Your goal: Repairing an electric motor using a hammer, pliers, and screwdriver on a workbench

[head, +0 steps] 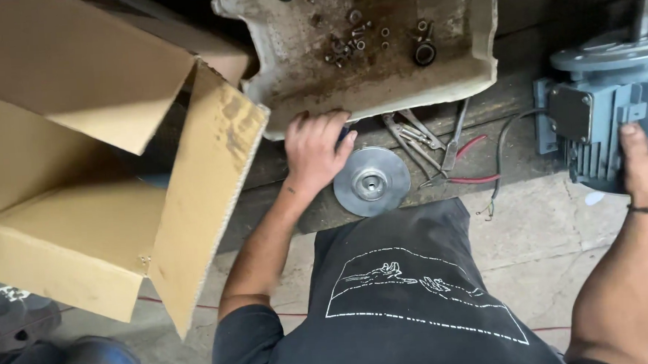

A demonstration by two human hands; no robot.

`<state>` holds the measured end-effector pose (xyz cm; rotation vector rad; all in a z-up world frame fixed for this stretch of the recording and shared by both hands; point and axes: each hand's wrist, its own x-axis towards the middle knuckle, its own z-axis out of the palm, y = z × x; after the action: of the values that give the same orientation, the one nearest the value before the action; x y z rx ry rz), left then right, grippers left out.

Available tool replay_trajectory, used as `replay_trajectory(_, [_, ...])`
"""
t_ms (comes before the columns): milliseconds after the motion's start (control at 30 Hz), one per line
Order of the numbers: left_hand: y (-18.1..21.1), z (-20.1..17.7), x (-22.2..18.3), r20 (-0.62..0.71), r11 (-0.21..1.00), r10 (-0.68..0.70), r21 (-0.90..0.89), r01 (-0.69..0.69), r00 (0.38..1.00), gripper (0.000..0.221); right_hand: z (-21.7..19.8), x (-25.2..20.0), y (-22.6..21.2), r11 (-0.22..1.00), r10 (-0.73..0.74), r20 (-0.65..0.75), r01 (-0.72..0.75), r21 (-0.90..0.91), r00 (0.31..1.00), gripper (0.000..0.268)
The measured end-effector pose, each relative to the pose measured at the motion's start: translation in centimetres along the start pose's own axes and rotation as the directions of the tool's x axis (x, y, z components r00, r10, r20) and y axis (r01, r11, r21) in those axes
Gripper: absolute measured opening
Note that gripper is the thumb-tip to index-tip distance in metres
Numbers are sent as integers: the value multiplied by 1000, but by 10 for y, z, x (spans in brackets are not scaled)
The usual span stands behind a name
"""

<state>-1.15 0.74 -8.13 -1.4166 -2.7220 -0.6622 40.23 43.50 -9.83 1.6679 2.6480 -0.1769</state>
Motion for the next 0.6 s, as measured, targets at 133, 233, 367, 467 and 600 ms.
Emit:
replay_trajectory(133, [-2, -20, 12, 195, 989, -52, -128, 78, 979, 49, -35, 0, -45, 983, -185, -24, 185, 19, 982, 71])
replay_trajectory(233, [-2, -41, 45, 401, 971, -125, -139, 195, 907, 50, -78, 0, -101, 897, -419, -192, 438, 66, 887, 85])
replay_trajectory(367, [9, -8, 116, 466, 981, 23, -181, 71, 885, 48, -90, 1, -114, 883, -447, -239, 468, 40, 862, 87])
replay_trajectory(467, [32, 45, 164, 615, 989, 101, -145, -13, 782, 62, -95, 3, -121, 859, -488, -297, 512, 2, 820, 87])
replay_trajectory(600, [39, 122, 194, 422, 819, 514, 16, -573, 747, 19, -98, 4, -128, 874, -458, -306, 485, 16, 835, 87])
